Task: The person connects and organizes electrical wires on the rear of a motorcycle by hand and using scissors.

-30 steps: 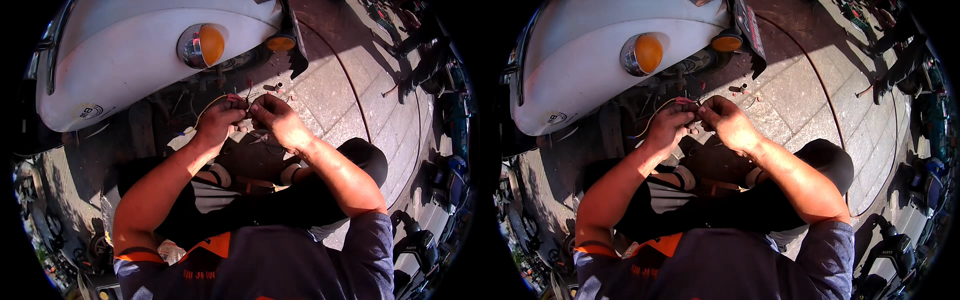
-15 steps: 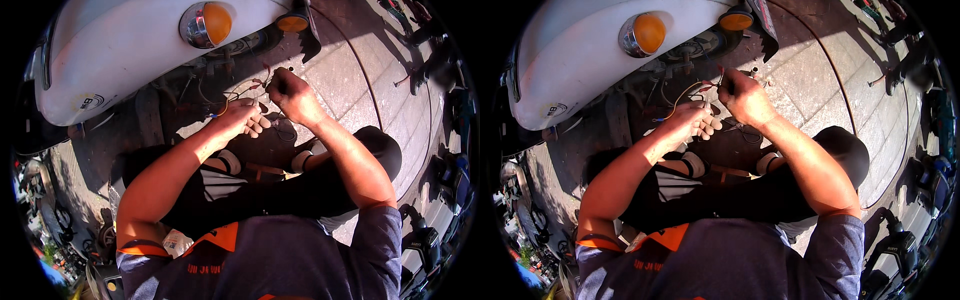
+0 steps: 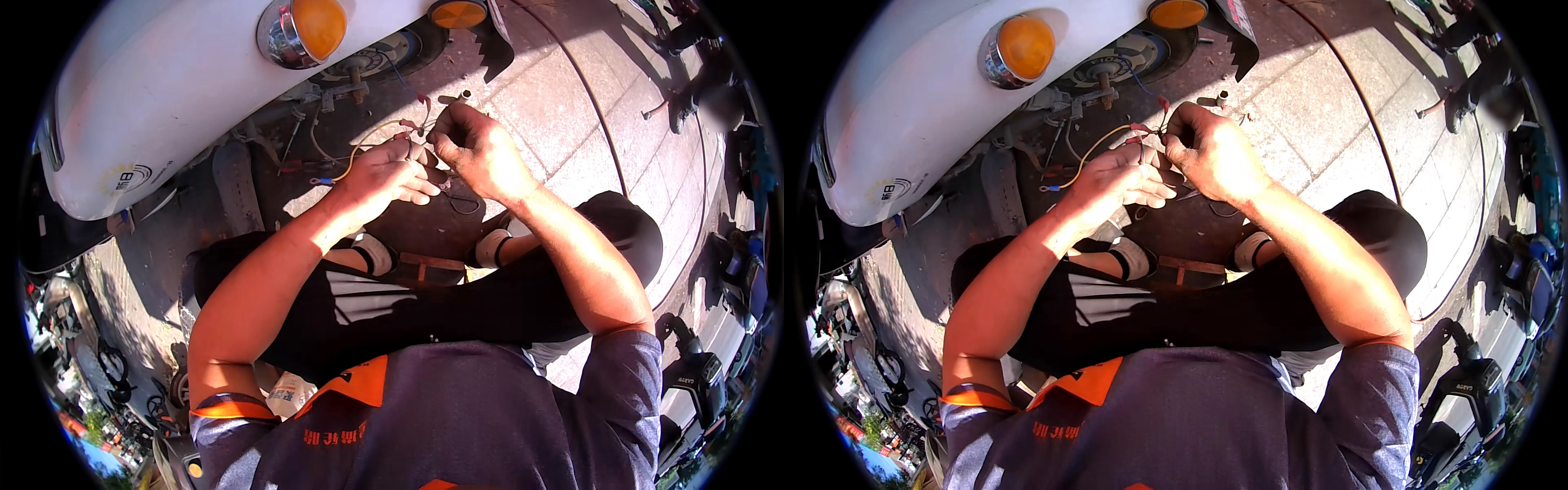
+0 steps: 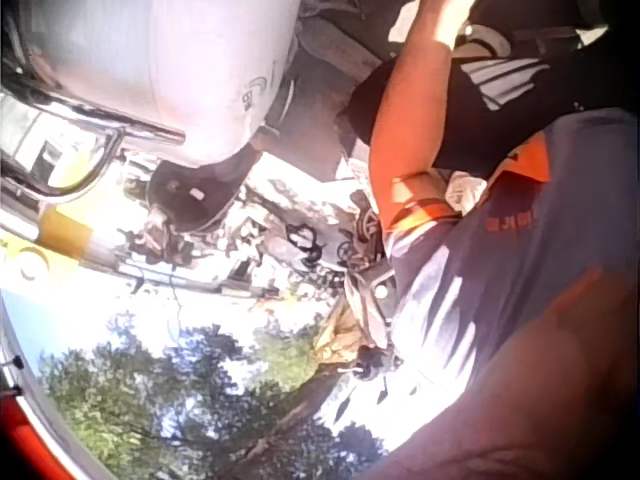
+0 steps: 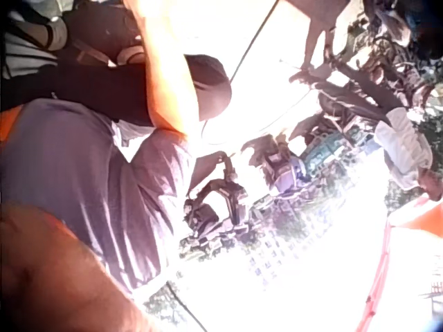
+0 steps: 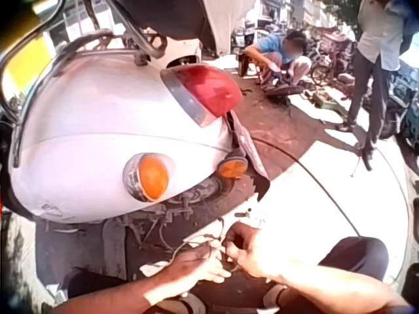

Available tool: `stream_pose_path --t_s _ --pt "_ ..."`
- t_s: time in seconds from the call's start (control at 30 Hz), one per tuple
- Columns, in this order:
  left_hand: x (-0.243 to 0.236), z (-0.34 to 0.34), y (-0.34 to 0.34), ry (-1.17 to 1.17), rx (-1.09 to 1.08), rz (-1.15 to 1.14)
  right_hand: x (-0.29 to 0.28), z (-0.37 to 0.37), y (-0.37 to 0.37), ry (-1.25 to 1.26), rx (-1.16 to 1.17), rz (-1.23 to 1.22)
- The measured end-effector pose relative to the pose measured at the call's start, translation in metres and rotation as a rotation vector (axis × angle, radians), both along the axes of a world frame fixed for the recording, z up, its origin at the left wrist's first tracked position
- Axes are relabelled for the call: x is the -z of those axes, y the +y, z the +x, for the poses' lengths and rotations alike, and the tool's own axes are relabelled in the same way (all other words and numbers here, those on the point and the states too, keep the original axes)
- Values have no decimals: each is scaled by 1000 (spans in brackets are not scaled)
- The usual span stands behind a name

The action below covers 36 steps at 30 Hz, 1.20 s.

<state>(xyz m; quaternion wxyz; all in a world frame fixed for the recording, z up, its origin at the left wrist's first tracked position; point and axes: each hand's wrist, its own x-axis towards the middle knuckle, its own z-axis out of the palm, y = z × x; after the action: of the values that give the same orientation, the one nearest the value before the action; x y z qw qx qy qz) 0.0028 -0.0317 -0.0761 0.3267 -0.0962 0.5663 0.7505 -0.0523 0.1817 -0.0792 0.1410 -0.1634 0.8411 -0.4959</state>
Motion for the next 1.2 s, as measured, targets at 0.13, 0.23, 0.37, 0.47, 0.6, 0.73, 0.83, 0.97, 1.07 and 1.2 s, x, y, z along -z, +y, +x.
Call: stream_pose_path --t_s 0.13,0.23,0.37,0.47,0.6,0.73,0.83,0.97,1.07,1.2 --pt "3 -1 6 39 159 -187 -2 5 3 53 13 80" --pt "10 -1 10 84 181 -279 2 5 9 38 -1 171" --pt "27 -3 12 46 38 -306 -1 6 13 51 -17 177" --pt "32 -12 11 89 -70 -246 -6 8 14 111 -17 73" --pt "24 -13 10 261 -160 -232 -23 9 14 101 6 -32" --pt "0 -18 12 368 -121 -79 -40 4 22 51 34 -180" --pt "-28 -21 16 346 -40 68 -50 0 25 56 48 -215" --pt "-36 -20 17 273 -67 212 -48 -2 15 218 95 -267" --pt "-32 -16 22 291 -118 86 -47 -2 14 192 103 -227" --pt "-30 -14 15 227 -79 57 -45 1 12 97 97 -209"
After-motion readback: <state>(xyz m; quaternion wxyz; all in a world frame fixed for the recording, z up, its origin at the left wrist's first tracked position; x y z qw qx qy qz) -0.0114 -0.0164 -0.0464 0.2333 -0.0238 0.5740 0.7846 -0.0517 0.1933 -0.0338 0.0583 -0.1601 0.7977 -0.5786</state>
